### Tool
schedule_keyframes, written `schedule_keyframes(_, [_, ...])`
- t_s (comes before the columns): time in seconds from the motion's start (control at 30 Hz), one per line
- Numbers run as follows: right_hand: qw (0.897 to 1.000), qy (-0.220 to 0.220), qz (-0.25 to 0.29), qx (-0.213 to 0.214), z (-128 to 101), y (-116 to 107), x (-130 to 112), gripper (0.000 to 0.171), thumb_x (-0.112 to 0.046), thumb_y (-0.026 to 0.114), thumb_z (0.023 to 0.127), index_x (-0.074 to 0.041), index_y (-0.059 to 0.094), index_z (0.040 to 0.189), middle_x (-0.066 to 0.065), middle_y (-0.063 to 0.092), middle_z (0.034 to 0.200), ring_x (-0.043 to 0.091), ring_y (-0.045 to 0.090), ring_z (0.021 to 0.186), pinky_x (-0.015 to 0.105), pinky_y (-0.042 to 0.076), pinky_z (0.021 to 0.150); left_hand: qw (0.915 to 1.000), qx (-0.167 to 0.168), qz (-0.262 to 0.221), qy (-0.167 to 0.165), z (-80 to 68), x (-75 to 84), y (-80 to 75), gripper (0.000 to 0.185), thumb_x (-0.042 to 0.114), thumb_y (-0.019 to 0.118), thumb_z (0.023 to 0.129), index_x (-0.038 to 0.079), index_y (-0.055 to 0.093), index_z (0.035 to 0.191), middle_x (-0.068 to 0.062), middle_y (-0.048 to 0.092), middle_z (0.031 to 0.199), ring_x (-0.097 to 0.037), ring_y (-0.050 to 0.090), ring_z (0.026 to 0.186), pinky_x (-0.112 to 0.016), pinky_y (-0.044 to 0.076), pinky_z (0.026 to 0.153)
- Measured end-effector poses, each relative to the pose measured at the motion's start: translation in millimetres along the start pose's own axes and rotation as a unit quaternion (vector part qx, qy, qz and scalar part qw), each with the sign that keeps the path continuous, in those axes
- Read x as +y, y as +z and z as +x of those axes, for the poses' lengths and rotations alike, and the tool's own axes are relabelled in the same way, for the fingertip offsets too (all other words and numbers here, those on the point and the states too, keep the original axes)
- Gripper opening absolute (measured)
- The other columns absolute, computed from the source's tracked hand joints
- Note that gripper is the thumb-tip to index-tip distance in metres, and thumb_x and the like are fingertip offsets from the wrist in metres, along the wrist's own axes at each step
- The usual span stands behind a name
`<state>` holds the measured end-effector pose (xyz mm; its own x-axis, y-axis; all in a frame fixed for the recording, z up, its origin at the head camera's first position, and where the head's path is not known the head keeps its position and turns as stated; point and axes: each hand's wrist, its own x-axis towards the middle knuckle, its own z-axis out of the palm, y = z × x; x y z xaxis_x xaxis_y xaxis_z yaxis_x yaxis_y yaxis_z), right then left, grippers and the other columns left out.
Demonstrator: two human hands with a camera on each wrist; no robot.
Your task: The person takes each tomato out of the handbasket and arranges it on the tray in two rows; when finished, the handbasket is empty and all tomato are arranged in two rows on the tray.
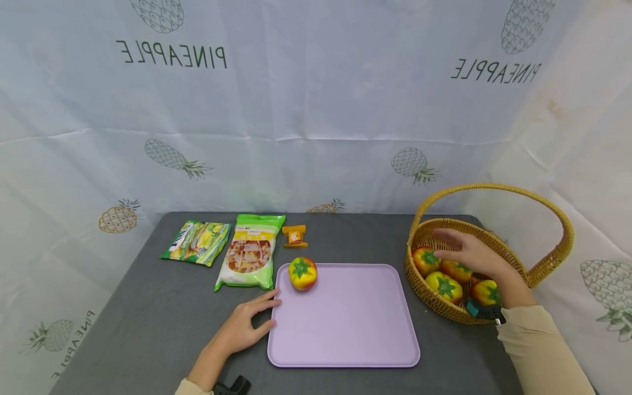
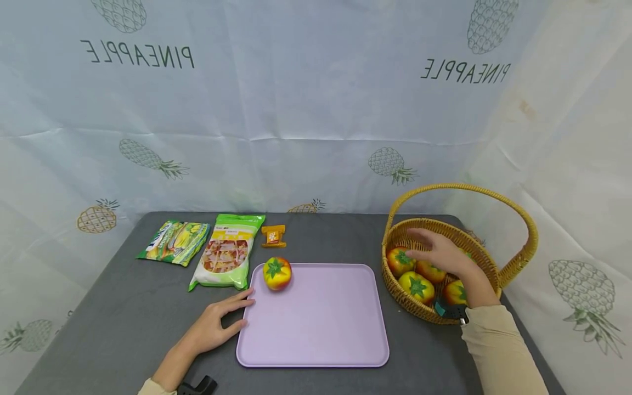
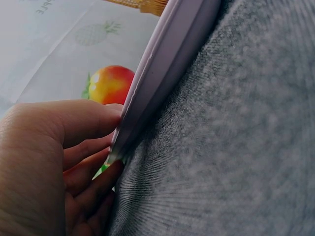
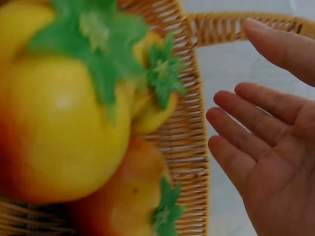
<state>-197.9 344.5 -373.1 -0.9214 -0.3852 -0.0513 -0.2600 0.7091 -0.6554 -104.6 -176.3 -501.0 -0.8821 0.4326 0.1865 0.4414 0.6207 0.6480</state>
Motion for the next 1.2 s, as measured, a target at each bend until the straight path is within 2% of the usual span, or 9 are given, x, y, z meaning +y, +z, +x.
schedule_keyframes(0.23, [0.999,-0.001,0.000,-0.049,11,-1,9,0.063,-0.026,0.061,0.092,0.005,0.037,0.141,0.029,0.041,0.142,0.049,0.038,0.129,0.063,0.035,0.102,1.0000,0.003,0.001,0.004,-0.3,-0.5,0.5,0.039,0.026,0.067,0.086,0.021,0.063,0.125,0.005,0.049,0.142,-0.019,0.049,0.130,-0.046,0.044,0.101])
schedule_keyframes(0.5, [0.993,-0.003,-0.042,-0.108,22,2,18,0.066,-0.026,0.063,0.089,0.009,0.038,0.139,0.031,0.042,0.139,0.050,0.038,0.128,0.062,0.037,0.100,1.0000,-0.001,0.000,0.001,-0.3,-0.7,0.8,0.039,0.026,0.067,0.087,0.021,0.063,0.125,0.005,0.049,0.143,-0.019,0.048,0.130,-0.046,0.044,0.101])
schedule_keyframes(0.7, [0.989,0.009,-0.079,-0.126,27,4,15,0.066,-0.027,0.066,0.087,0.006,0.042,0.138,0.029,0.045,0.138,0.048,0.041,0.125,0.062,0.038,0.098,1.0000,0.006,0.001,0.008,-0.4,-1.4,1.0,0.039,0.026,0.067,0.086,0.021,0.064,0.124,0.004,0.050,0.142,-0.020,0.049,0.129,-0.046,0.045,0.101])
schedule_keyframes(0.87, [0.986,0.028,-0.079,-0.142,31,4,12,0.068,-0.027,0.069,0.085,0.003,0.042,0.139,0.028,0.046,0.136,0.044,0.045,0.121,0.058,0.041,0.095,0.9999,0.009,0.003,0.009,-0.8,-1.7,1.4,0.038,0.027,0.067,0.087,0.021,0.064,0.124,0.005,0.049,0.142,-0.019,0.049,0.129,-0.046,0.045,0.101])
schedule_keyframes(1.2, [0.981,0.040,-0.089,-0.166,34,7,13,0.075,-0.028,0.071,0.082,0.003,0.038,0.142,0.033,0.039,0.141,0.053,0.034,0.127,0.062,0.040,0.096,0.9999,0.008,0.006,0.008,-1.1,-0.5,0.9,0.039,0.025,0.068,0.086,0.021,0.064,0.125,0.005,0.049,0.142,-0.019,0.050,0.129,-0.045,0.045,0.101])
